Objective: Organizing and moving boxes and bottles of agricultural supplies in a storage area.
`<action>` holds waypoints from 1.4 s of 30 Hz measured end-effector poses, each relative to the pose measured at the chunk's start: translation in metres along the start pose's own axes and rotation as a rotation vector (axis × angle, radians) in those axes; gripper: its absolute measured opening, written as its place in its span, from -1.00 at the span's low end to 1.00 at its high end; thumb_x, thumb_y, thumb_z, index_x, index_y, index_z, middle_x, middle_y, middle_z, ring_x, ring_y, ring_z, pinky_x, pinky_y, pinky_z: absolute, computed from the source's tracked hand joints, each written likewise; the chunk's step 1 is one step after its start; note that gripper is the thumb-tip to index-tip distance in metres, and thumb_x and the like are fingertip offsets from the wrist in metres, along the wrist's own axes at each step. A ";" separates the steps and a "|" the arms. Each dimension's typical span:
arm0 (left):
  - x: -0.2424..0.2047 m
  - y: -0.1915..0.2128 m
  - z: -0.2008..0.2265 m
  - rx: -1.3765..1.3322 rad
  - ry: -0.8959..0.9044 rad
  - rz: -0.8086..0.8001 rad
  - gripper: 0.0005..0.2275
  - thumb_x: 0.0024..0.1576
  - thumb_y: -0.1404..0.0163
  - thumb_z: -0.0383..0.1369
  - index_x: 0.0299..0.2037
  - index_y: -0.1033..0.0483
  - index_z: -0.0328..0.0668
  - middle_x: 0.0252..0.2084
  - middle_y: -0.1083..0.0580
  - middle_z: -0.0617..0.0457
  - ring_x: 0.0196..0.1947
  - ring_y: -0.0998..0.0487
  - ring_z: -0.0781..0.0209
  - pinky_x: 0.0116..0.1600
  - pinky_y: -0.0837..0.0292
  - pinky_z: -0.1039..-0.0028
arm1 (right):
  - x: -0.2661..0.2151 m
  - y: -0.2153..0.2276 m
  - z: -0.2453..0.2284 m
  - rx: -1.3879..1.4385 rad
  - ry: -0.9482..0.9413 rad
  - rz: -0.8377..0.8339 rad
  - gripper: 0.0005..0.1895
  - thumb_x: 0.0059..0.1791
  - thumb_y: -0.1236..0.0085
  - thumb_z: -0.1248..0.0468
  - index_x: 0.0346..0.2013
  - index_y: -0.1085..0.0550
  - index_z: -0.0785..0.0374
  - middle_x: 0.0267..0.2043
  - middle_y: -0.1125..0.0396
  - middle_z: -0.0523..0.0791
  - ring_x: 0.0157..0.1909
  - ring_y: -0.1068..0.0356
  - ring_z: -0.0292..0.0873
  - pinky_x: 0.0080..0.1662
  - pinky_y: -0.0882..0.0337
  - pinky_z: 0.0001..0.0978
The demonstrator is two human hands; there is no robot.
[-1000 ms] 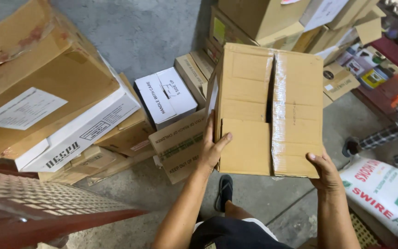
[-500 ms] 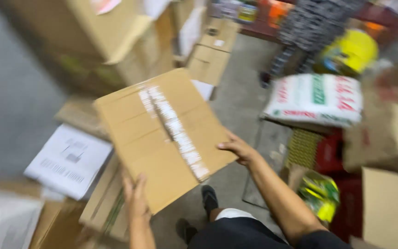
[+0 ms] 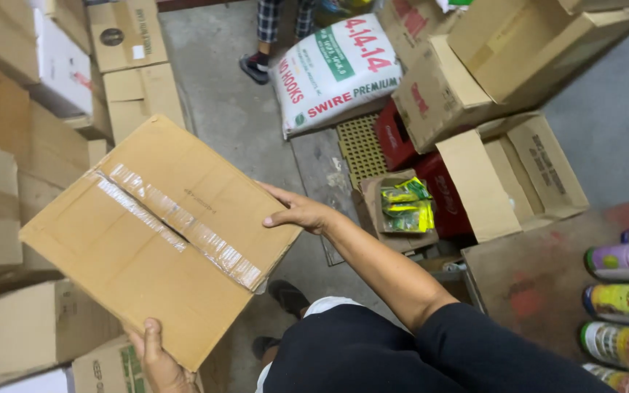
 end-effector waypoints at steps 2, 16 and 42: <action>0.027 0.005 -0.023 -0.011 -0.034 -0.082 -0.33 0.27 0.10 -0.33 0.60 0.10 0.01 0.44 -0.26 -0.14 0.27 -0.40 -0.05 0.09 -0.43 0.19 | -0.010 0.014 0.006 0.015 0.012 0.051 0.07 -0.15 -0.33 0.28 0.57 0.02 0.21 0.55 -0.03 -0.03 0.54 0.01 -0.13 0.45 -0.01 -0.26; 0.072 -0.005 -0.016 0.008 0.019 -0.313 -0.31 0.18 0.08 -0.40 0.56 0.08 -0.08 0.49 -0.18 -0.11 0.40 -0.28 -0.03 0.33 -0.28 0.24 | -0.070 0.002 0.046 0.115 -0.010 0.362 0.04 -0.17 -0.34 0.29 0.53 -0.04 0.19 0.48 -0.13 -0.01 0.44 -0.14 -0.13 0.37 -0.16 -0.29; 0.232 -0.258 -0.102 0.291 0.278 -0.523 -0.31 0.16 0.04 -0.39 0.54 0.01 0.04 0.43 -0.28 -0.05 0.34 -0.35 0.07 0.27 -0.33 0.36 | -0.028 0.220 0.058 0.247 -0.046 0.685 0.02 -0.15 -0.32 0.26 0.54 -0.02 0.10 0.49 -0.10 -0.07 0.45 -0.13 -0.16 0.34 -0.18 -0.33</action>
Point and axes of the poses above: each hand's wrist, its own x-axis towards the middle knuckle, its own y-axis out of the back of the hand, z = x × y, the point moved 6 cm from there along x, towards the middle knuckle
